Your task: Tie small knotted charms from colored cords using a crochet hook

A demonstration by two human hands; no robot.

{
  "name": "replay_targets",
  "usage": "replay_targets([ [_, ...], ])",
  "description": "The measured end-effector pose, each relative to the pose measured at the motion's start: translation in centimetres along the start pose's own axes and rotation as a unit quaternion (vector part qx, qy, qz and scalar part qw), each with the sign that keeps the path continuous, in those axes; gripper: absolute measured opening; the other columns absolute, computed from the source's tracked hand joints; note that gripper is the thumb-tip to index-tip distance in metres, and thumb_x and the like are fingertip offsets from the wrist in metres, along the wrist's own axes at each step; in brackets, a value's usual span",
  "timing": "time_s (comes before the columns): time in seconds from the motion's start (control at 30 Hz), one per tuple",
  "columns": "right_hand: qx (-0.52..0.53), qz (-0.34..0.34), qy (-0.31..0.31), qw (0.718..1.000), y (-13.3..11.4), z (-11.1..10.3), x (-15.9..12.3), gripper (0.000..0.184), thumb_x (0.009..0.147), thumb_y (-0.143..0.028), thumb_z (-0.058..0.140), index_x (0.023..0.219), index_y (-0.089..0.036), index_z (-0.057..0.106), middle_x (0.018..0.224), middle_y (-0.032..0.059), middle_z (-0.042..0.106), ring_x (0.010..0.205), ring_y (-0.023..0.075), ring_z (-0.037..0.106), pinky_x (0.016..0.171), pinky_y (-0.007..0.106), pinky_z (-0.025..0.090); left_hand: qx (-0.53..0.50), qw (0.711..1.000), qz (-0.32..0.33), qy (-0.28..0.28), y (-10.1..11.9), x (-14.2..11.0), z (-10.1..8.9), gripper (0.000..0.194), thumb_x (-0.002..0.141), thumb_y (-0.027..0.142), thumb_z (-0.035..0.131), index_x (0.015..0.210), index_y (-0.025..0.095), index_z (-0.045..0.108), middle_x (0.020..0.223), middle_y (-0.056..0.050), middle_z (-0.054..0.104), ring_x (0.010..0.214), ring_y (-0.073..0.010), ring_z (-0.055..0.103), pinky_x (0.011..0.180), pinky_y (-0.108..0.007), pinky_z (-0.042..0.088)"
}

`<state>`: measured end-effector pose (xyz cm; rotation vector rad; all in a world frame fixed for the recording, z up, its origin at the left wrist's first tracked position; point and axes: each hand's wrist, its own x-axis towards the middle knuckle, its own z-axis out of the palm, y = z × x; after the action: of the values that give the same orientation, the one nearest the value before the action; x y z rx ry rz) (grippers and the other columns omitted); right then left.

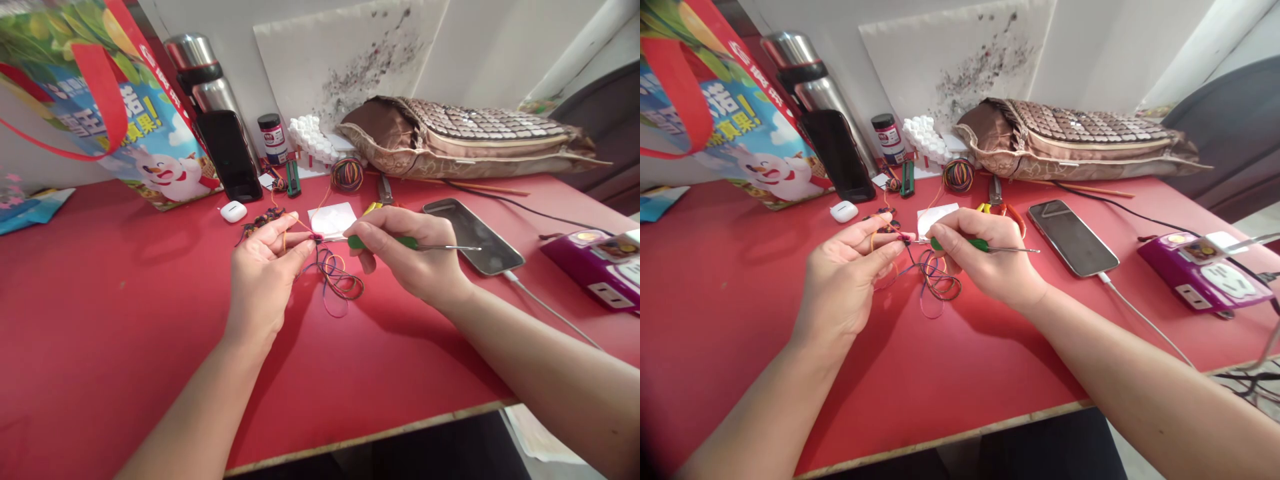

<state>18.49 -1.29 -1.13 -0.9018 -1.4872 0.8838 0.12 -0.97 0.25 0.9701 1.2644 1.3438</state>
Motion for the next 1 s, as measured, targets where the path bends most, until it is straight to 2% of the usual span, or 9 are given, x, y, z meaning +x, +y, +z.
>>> replay_targets([
  [0.13,0.0,-0.004,0.011,1.0,0.08,0.21,-0.07,0.028,0.098,-0.046,0.074,0.079,-0.025,0.075,0.064,0.002,0.068,0.053,0.0159,0.062,0.052,0.033,0.051,-0.035,0.999,-0.03,0.008,0.16,0.14,-0.03,0.043,0.062,0.01,0.091,0.103,0.013,0.08,0.082,-0.005,0.08,0.057,-0.0089,0.056,0.052,-0.024,0.043],
  [0.33,0.025,0.001,0.015,1.0,0.36,0.09,0.1,0.025,0.098,-0.039,0.075,0.08,-0.021,0.075,0.068,0.0006,0.069,0.051,0.0124,0.063,0.051,0.029,0.053,-0.069,0.996,-0.064,0.004,0.53,0.1,0.02,0.041,0.059,0.007,0.091,0.098,0.008,0.079,0.076,-0.004,0.075,0.049,-0.0028,0.046,0.048,-0.02,0.035],
  [0.57,0.076,0.017,0.027,0.997,0.66,0.09,0.37,0.026,0.094,-0.04,0.079,0.08,-0.019,0.075,0.069,0.0007,0.07,0.049,0.0109,0.062,0.048,0.027,0.052,-0.075,0.996,-0.055,-0.001,0.54,0.03,0.05,0.035,0.06,0.006,0.091,0.092,0.01,0.079,0.085,-0.008,0.081,0.052,-0.0034,0.05,0.047,-0.018,0.035],
  [0.77,0.078,0.01,0.03,0.996,0.67,0.11,0.36,0.023,0.095,-0.036,0.078,0.081,-0.018,0.077,0.067,0.0005,0.07,0.049,0.0107,0.062,0.049,0.026,0.054,-0.069,0.997,-0.044,0.003,0.27,0.1,0.05,0.035,0.061,0.004,0.089,0.095,0.011,0.081,0.082,-0.006,0.081,0.055,-0.0057,0.056,0.048,-0.018,0.039],
  [1.0,0.094,0.021,0.026,0.995,0.85,-0.03,0.51,0.028,0.092,-0.044,0.081,0.079,-0.019,0.076,0.065,0.0005,0.069,0.048,0.0117,0.061,0.046,0.027,0.052,-0.065,0.997,-0.039,0.001,0.31,0.09,0.03,0.037,0.062,0.004,0.088,0.097,0.012,0.081,0.082,-0.005,0.081,0.056,-0.0058,0.058,0.049,-0.017,0.042],
])
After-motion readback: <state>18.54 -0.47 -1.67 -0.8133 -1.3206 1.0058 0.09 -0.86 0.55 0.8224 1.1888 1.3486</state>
